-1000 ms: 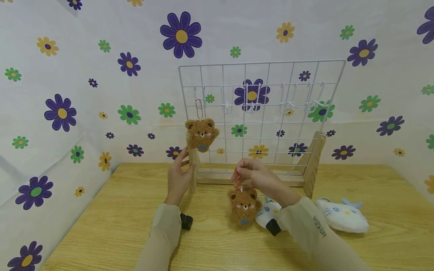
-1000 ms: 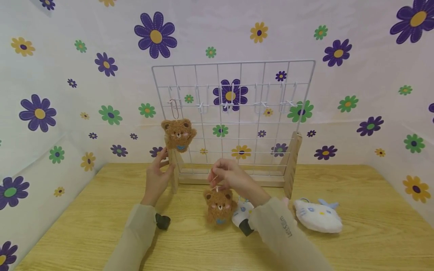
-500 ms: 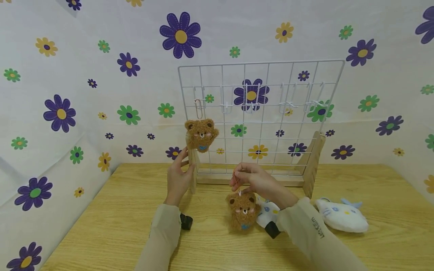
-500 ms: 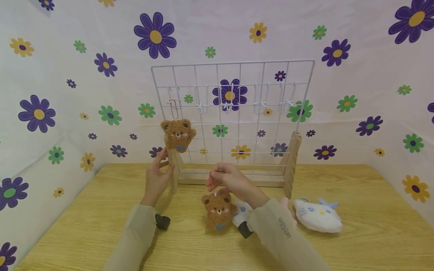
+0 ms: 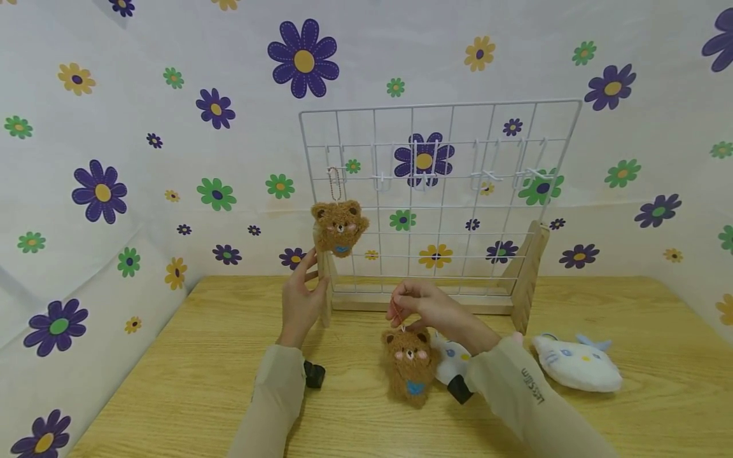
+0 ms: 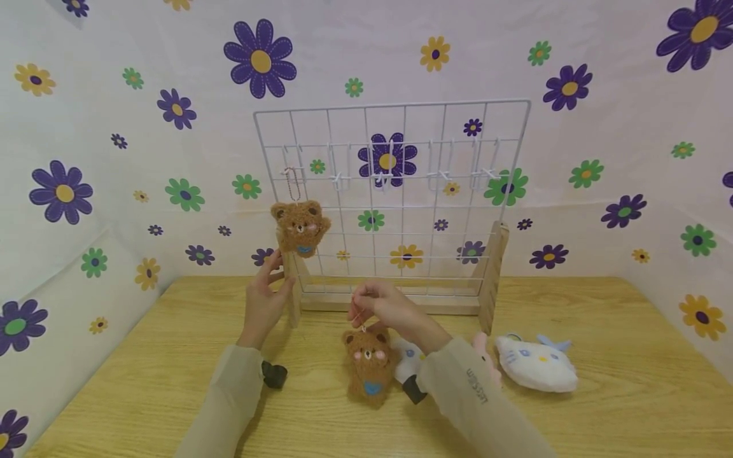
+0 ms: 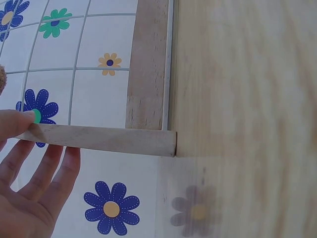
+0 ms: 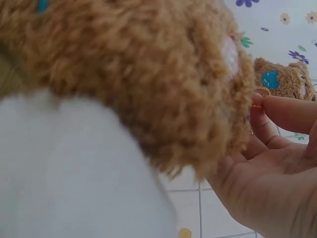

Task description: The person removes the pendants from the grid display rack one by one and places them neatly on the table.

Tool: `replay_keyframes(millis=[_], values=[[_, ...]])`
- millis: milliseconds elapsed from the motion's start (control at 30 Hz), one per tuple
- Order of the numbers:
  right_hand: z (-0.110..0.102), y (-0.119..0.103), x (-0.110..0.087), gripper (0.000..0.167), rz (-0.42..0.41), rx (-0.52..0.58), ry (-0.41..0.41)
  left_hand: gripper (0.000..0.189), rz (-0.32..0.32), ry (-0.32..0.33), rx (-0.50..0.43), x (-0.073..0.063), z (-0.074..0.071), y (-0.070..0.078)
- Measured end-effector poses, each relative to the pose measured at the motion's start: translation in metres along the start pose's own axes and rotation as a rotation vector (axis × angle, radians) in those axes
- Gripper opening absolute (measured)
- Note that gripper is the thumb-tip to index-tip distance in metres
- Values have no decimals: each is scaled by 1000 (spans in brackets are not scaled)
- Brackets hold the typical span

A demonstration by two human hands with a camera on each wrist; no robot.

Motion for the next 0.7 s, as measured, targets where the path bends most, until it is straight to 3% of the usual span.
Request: replay_keyframes(millis=[467,700], values=[[2,3,5,16,-83,-244,106,59,23,1,11,0,0,-2],[2,4,5,14,-93,-298,103,60,26,-5,8,0,0,-2]])
Point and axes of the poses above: each hand's wrist, its own x-axis towards the middle knuckle, its own z-axis out of the palm, y = z × x, the point moved 1 cm from there along x, towards the middle knuckle, and after that the axes turned 11 degrees about y, right-handed, at the moved point
